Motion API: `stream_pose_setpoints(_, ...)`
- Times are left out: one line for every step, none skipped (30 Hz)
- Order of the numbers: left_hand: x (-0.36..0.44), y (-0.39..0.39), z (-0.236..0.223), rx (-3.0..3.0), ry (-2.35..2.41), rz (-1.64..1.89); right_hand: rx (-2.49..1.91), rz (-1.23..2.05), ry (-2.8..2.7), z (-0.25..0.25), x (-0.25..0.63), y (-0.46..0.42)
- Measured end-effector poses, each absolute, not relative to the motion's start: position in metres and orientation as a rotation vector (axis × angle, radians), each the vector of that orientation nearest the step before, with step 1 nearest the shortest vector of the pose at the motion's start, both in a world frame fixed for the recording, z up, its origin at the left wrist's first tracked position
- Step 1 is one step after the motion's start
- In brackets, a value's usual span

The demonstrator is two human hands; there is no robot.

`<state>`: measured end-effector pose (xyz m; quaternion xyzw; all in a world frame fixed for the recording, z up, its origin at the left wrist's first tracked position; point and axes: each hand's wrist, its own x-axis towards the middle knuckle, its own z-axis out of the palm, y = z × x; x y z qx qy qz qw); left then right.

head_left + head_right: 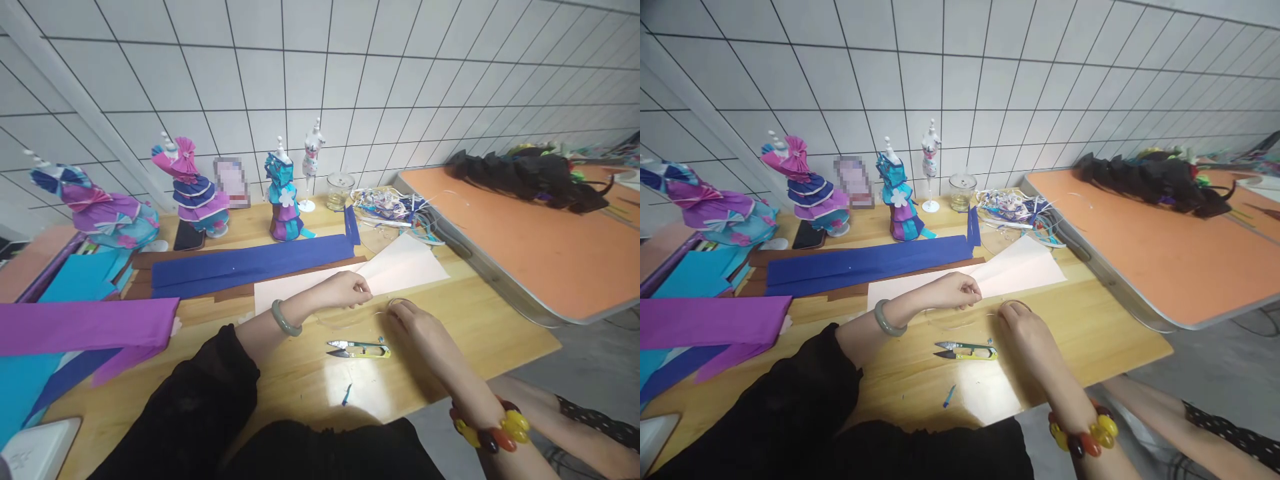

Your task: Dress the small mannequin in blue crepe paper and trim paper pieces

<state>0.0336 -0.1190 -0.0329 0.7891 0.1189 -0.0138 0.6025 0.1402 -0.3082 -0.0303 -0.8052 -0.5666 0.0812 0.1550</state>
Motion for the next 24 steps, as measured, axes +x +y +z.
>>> stream_pose_setpoints(0.033, -0.118, -0.032, 1.855, 0.269, -0.019, -2.306, 0.250, -1.579, -0.029, 0.141, -0.309)
stream_pose_setpoints(0.032, -0.117, -0.031, 1.885, 0.265, -0.007, -2.304, 0.273, -1.529, -0.029, 0.142, -0.309)
stream_pose_setpoints(0.032, -0.116, -0.030, 1.911, 0.265, -0.001, -2.302, 0.302, -1.479, -0.029, 0.143, -0.309)
stream_pose_setpoints(0.031, -0.115, -0.028, 1.924, 0.266, -0.012, -2.302, 0.337, -1.431, -0.029, 0.144, -0.309)
stream_pose_setpoints(0.030, -0.114, -0.027, 1.925, 0.268, -0.042, -2.302, 0.373, -1.390, -0.030, 0.145, -0.309)
stream_pose_setpoints(0.029, -0.113, -0.024, 1.915, 0.268, -0.086, -2.298, 0.409, -1.359, -0.030, 0.146, -0.308)
stream_pose_setpoints(0.028, -0.113, -0.023, 1.903, 0.261, -0.137, -2.292, 0.442, -1.340, -0.031, 0.147, -0.307)
stream_pose_setpoints(0.028, -0.112, -0.021, 1.886, 0.250, -0.190, -2.282, 0.466, -1.330, -0.032, 0.148, -0.305)
stream_pose_setpoints(0.027, -0.112, -0.020, 1.863, 0.239, -0.241, -2.270, 0.484, -1.327, -0.032, 0.149, -0.304)
stream_pose_setpoints(0.027, -0.112, -0.020, 1.831, 0.233, -0.284, -2.263, 0.496, -1.328, -0.033, 0.150, -0.303)
stream_pose_setpoints(0.027, -0.112, -0.021, 1.791, 0.232, -0.317, -2.261, 0.508, -1.332, -0.034, 0.151, -0.302)
stream_pose_setpoints(0.027, -0.111, -0.022, 1.743, 0.235, -0.341, -2.263, 0.520, -1.338, -0.035, 0.152, -0.302)
stream_pose_setpoints(0.027, -0.111, -0.024, 1.695, 0.241, -0.357, -2.264, 0.535, -1.347, -0.036, 0.153, -0.302)
stream_pose_setpoints(0.028, -0.111, -0.027, 1.659, 0.248, -0.362, -2.259, 0.552, -1.360, -0.036, 0.155, -0.302)
stream_pose_setpoints(0.028, -0.110, -0.030, 1.637, 0.250, -0.362, -2.248, 0.565, -1.376, -0.037, 0.157, -0.302)
stream_pose_setpoints(0.029, -0.110, -0.033, 1.626, 0.246, -0.363, -2.228, 0.574, -1.396, -0.037, 0.158, -0.302)
stream_pose_setpoints(0.029, -0.109, -0.035, 1.621, 0.236, -0.369, -2.197, 0.581, -1.421, -0.037, 0.160, -0.301)
stream_pose_setpoints(0.030, -0.108, -0.037, 1.616, 0.222, -0.378, -2.157, 0.589, -1.448, -0.036, 0.161, -0.301)
stream_pose_setpoints(0.030, -0.107, -0.038, 1.610, 0.207, -0.390, -2.116, 0.595, -1.475, -0.036, 0.162, -0.300)
stream_pose_setpoints(0.031, -0.106, -0.039, 1.601, 0.192, -0.402, -2.078, 0.601, -1.499, -0.036, 0.163, -0.299)
stream_pose_setpoints(0.031, -0.106, -0.038, 1.589, 0.179, -0.413, -2.049, 0.606, -1.518, -0.035, 0.163, -0.297)
stream_pose_setpoints(0.031, -0.105, -0.038, 1.573, 0.169, -0.424, -2.030, 0.610, -1.530, -0.036, 0.163, -0.296)
stream_pose_setpoints(0.030, -0.104, -0.037, 1.551, 0.163, -0.435, -2.018, 0.614, -1.541, -0.036, 0.162, -0.295)
stream_pose_setpoints(0.030, -0.103, -0.036, 1.521, 0.155, -0.446, -2.007, 0.616, -1.553, -0.036, 0.161, -0.294)
